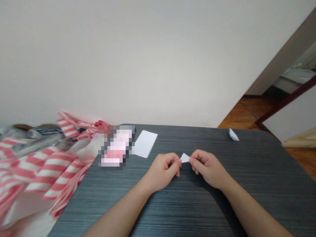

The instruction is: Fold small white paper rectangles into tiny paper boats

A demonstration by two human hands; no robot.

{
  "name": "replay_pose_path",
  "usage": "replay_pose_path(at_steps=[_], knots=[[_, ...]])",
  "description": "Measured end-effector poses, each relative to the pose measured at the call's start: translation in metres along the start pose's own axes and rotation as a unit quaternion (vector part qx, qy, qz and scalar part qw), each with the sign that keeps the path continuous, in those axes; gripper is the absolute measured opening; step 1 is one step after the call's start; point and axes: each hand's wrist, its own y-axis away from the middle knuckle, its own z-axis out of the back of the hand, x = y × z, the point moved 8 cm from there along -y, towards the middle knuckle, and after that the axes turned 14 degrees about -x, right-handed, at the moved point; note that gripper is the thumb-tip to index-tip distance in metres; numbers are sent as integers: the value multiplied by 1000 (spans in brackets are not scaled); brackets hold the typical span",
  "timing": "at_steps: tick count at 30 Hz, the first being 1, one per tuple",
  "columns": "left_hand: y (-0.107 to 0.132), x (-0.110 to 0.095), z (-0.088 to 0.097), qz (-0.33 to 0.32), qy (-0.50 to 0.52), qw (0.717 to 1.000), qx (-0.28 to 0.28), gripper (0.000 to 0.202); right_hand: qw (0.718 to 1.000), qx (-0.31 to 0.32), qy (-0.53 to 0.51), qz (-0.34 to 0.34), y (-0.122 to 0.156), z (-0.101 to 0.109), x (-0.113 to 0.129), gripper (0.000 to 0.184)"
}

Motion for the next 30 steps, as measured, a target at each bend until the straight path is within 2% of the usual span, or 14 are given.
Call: replay_pose_path(at_steps=[8,15,30], knots=[[1,-3,-6,-39,-20,999,30,36,1000,21,16,17,2,-4,8,21],[2,-6,-4,-61,-36,997,30,37,999,24,24,24,2,-5,12,20],[-1,-2,3,3,-6,1000,-4,34,998,56,35,19,5,-10,10,19]])
